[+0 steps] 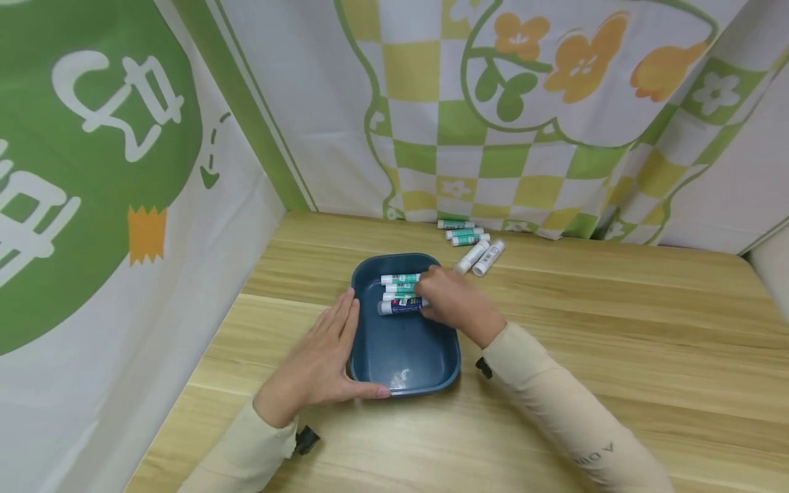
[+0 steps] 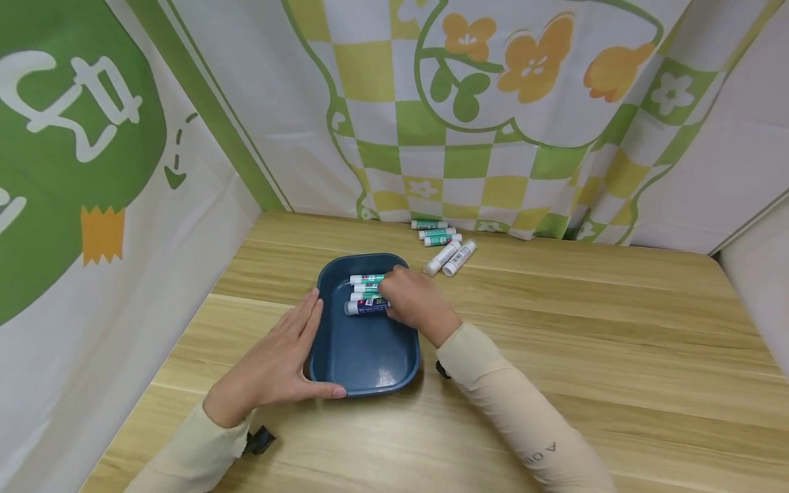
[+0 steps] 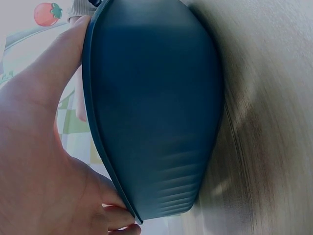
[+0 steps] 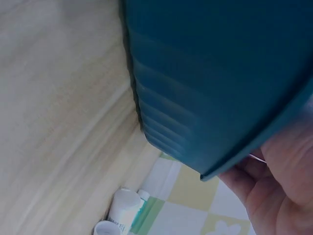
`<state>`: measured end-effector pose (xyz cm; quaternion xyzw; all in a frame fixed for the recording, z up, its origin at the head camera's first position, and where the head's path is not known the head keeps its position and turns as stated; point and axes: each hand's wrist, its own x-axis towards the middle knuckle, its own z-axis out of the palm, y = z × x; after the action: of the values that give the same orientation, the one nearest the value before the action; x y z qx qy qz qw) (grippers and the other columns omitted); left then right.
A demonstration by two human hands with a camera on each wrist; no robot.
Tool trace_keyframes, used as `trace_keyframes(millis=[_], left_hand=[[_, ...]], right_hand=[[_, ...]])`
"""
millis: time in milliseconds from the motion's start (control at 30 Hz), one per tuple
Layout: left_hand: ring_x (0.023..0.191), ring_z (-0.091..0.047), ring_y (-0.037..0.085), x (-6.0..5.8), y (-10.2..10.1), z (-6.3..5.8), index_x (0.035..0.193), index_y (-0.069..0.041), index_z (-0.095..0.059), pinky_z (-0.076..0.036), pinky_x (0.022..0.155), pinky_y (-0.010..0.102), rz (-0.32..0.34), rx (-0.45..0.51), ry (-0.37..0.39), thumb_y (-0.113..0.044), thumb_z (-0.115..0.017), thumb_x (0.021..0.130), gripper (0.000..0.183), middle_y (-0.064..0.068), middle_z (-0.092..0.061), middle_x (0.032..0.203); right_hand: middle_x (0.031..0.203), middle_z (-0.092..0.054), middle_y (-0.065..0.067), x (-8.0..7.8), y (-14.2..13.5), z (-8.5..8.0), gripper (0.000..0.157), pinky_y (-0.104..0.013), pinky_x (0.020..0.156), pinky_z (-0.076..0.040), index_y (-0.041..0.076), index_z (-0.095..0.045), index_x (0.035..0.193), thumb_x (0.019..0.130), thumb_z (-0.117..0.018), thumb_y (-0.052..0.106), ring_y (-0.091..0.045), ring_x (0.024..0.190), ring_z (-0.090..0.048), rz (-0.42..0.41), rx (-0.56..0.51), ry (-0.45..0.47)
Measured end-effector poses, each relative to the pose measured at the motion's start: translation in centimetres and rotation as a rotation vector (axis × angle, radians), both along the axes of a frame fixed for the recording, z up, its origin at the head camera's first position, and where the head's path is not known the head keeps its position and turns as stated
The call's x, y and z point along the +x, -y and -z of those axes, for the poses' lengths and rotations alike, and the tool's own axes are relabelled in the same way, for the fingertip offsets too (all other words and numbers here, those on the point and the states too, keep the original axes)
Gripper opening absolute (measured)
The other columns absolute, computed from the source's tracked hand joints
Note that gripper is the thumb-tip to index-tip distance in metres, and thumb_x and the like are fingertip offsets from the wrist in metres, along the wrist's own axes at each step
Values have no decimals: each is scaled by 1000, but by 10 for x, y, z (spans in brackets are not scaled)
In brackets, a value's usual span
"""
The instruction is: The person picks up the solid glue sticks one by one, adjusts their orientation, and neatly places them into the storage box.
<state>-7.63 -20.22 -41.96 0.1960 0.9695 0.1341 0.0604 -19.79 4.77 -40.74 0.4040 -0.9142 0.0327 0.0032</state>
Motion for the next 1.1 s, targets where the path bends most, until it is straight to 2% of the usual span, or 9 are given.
trace_keyframes(millis=[133,300,567,800,1000,1100], left_hand=[[167,-7,34,-2,-1,-1,167,5,-11,-20,134,53,7,-1,-3,-92,-65,73,145,22,-1,178],[167,-6,35,-4,-2,-3,167,5,-11,-21,134,54,11,8,-9,-91,-66,74,145,23,-1,178],[167,-7,36,-6,-2,-3,167,6,-11,-22,134,54,13,4,-14,-90,-66,74,144,23,-1,178],[166,-10,37,-4,0,0,167,6,-13,-24,133,55,6,-7,-28,-92,-64,75,143,23,-4,178],[166,-13,38,0,-1,3,167,5,-13,-26,132,56,14,-1,-29,-94,-62,75,144,24,-6,177],[166,-12,37,0,0,2,167,4,-11,-25,133,55,14,4,-30,-94,-62,75,144,24,-6,177]], right_hand=[[92,-75,-5,-2,2,2,18,-36,73,-61,10,-80,100,87,-88,19,-20,85,-67,19,43,-9],[92,-76,-7,-4,4,4,13,-38,74,-62,9,-80,98,87,-86,14,-22,86,-68,36,27,-24],[100,-78,-8,-3,7,3,17,-40,82,-64,10,-80,101,87,-88,14,-24,93,-71,67,65,-49],[101,-79,-8,-1,12,5,16,-38,82,-64,11,-80,101,87,-88,15,-24,95,-72,64,81,-78],[98,-78,-7,2,11,11,14,-37,80,-64,10,-80,99,88,-87,14,-24,93,-72,61,85,-64],[96,-78,-5,2,11,8,16,-36,79,-64,11,-80,99,88,-88,19,-22,92,-72,57,82,-57]])
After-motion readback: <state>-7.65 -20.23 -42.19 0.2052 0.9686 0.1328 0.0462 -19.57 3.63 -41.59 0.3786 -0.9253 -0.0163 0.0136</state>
